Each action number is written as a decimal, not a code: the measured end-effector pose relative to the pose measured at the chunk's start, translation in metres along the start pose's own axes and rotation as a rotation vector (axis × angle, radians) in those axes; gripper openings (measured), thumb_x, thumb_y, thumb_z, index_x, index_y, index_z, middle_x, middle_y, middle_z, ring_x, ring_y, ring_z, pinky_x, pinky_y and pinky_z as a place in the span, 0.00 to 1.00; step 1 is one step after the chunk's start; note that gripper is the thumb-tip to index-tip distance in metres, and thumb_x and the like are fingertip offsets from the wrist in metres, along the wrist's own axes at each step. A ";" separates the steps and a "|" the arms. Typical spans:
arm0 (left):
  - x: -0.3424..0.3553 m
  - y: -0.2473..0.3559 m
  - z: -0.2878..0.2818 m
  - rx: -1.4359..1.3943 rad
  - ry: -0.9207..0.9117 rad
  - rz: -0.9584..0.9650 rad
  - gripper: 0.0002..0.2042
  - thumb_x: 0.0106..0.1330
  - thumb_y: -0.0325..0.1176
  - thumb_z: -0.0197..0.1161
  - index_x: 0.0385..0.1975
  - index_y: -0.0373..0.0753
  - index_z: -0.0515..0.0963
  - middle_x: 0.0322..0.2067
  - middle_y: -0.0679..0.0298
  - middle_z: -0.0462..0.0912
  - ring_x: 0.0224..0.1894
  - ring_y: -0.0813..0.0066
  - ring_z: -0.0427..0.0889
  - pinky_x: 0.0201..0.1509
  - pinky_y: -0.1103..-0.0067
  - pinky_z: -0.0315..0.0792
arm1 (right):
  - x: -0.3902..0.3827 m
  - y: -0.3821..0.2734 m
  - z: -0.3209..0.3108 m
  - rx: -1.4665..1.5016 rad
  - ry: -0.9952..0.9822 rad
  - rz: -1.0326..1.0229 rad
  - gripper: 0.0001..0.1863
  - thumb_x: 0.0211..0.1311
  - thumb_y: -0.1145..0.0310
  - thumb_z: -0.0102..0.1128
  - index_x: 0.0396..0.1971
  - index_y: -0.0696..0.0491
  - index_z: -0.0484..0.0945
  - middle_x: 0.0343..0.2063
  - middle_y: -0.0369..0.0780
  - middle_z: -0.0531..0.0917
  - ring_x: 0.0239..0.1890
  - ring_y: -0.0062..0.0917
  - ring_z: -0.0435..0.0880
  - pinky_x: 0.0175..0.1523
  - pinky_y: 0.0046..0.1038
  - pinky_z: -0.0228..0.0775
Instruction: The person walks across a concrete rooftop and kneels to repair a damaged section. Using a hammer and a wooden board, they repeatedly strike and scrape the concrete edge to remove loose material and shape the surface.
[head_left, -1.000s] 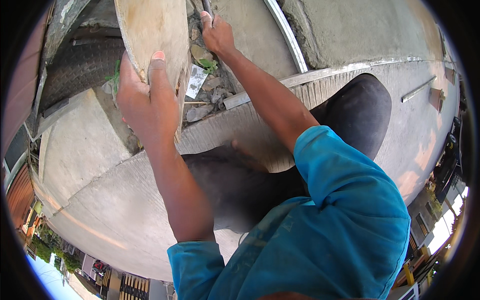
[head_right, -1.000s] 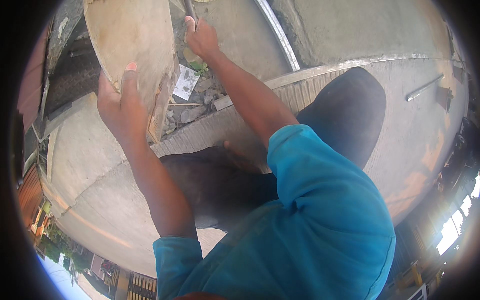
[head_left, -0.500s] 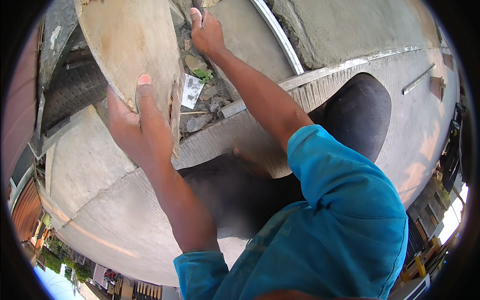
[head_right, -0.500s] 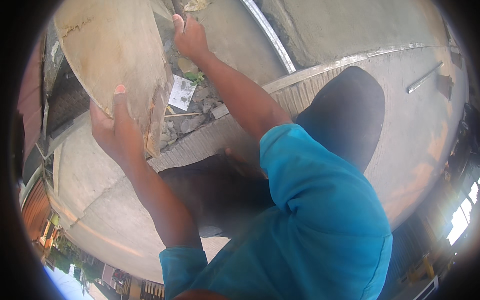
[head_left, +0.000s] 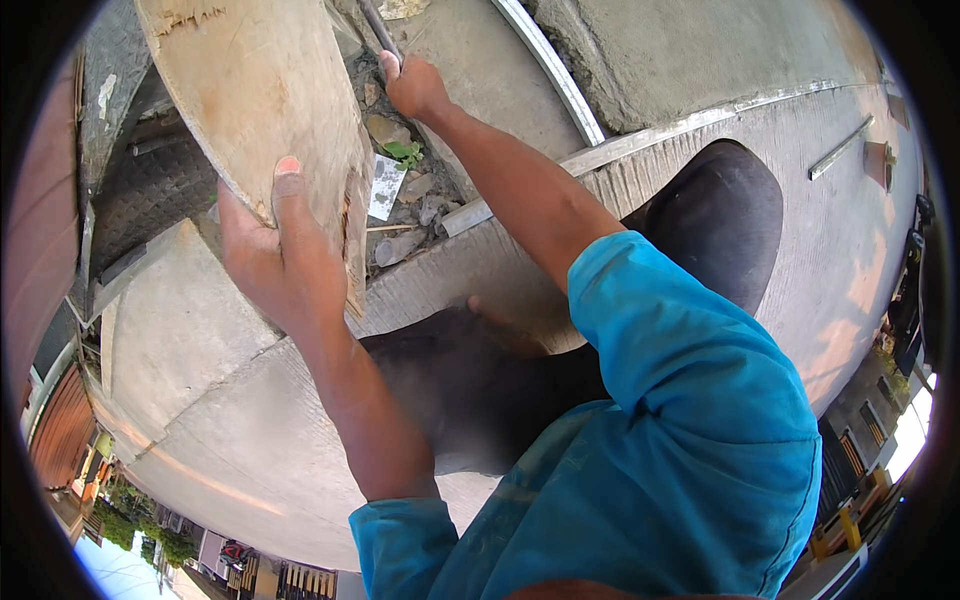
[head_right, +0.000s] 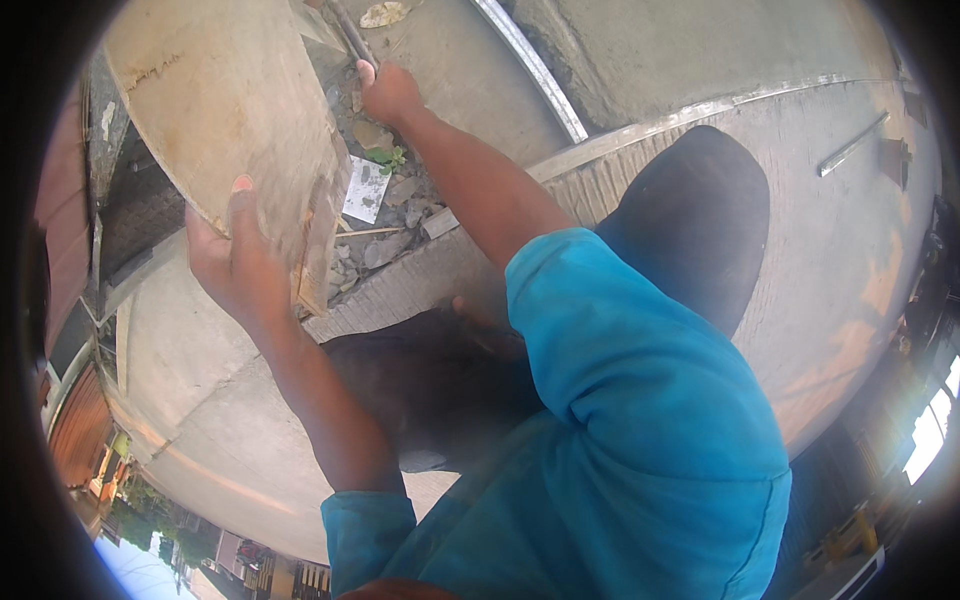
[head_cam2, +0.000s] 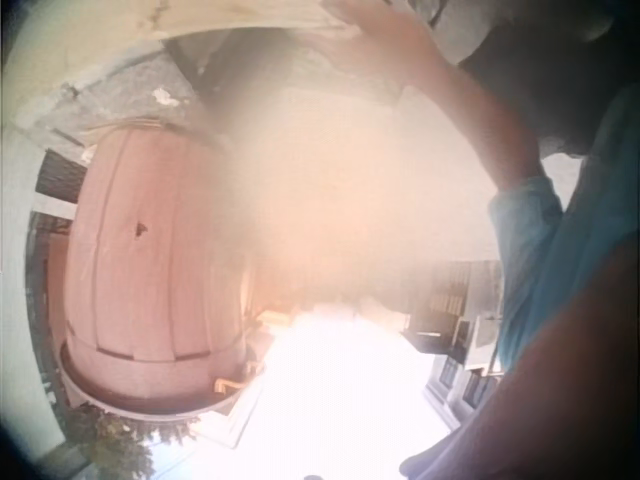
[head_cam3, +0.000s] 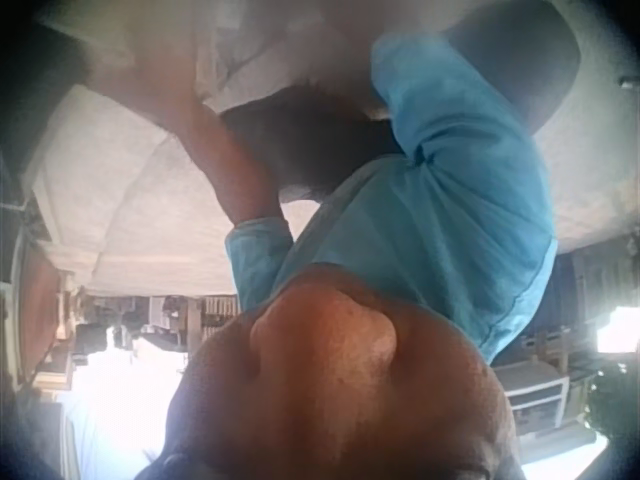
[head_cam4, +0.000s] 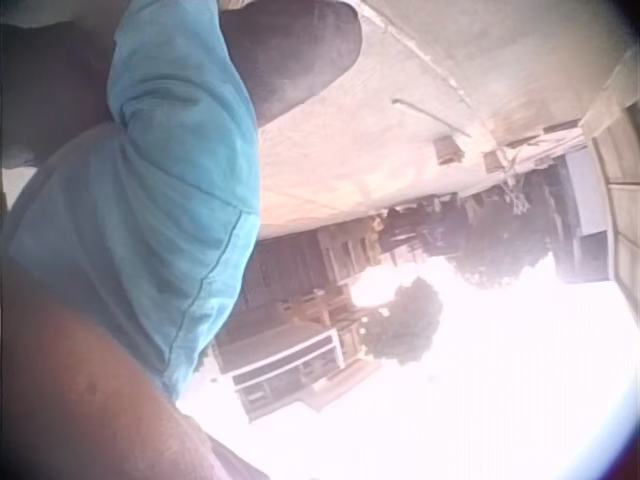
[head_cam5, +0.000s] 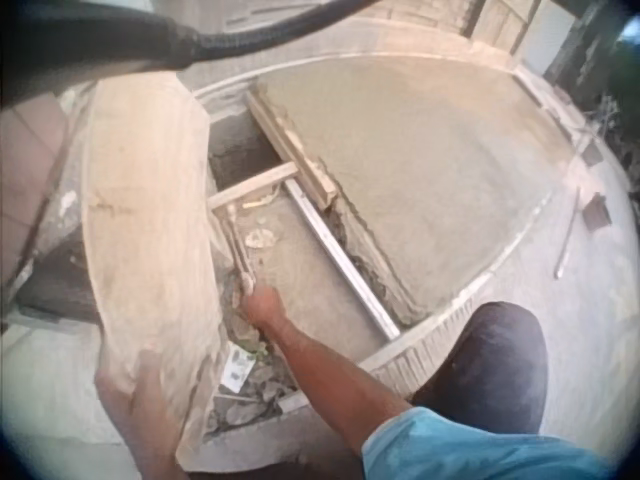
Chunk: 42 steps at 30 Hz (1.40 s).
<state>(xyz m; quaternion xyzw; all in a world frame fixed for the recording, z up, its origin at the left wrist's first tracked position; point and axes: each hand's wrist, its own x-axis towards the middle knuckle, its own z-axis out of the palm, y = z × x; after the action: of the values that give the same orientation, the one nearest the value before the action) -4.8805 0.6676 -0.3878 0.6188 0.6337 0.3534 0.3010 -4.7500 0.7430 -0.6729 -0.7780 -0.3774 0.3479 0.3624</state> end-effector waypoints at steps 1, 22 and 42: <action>-0.001 -0.001 0.001 0.007 -0.008 -0.016 0.19 0.67 0.32 0.59 0.55 0.30 0.74 0.45 0.51 0.83 0.46 0.64 0.81 0.52 0.72 0.72 | 0.008 0.020 0.007 -0.121 -0.105 0.076 0.37 0.72 0.41 0.40 0.37 0.67 0.76 0.30 0.59 0.82 0.38 0.58 0.81 0.48 0.49 0.72; 0.000 -0.014 -0.009 0.067 0.031 0.013 0.18 0.65 0.29 0.60 0.54 0.29 0.76 0.49 0.54 0.82 0.48 0.67 0.81 0.55 0.74 0.71 | -0.015 -0.067 -0.024 0.190 0.209 -0.145 0.40 0.72 0.40 0.36 0.32 0.67 0.80 0.34 0.63 0.81 0.43 0.56 0.82 0.50 0.47 0.72; -0.001 -0.013 -0.004 0.048 0.032 -0.013 0.20 0.67 0.34 0.60 0.54 0.29 0.74 0.44 0.51 0.83 0.45 0.65 0.81 0.51 0.73 0.72 | -0.013 0.004 0.006 -0.063 -0.139 0.113 0.38 0.71 0.40 0.40 0.36 0.67 0.78 0.34 0.63 0.81 0.42 0.57 0.81 0.50 0.50 0.71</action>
<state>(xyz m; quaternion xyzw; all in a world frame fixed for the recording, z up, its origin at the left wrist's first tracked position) -4.8909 0.6667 -0.3960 0.6159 0.6509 0.3459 0.2782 -4.7597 0.7320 -0.6755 -0.7829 -0.3681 0.4089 0.2904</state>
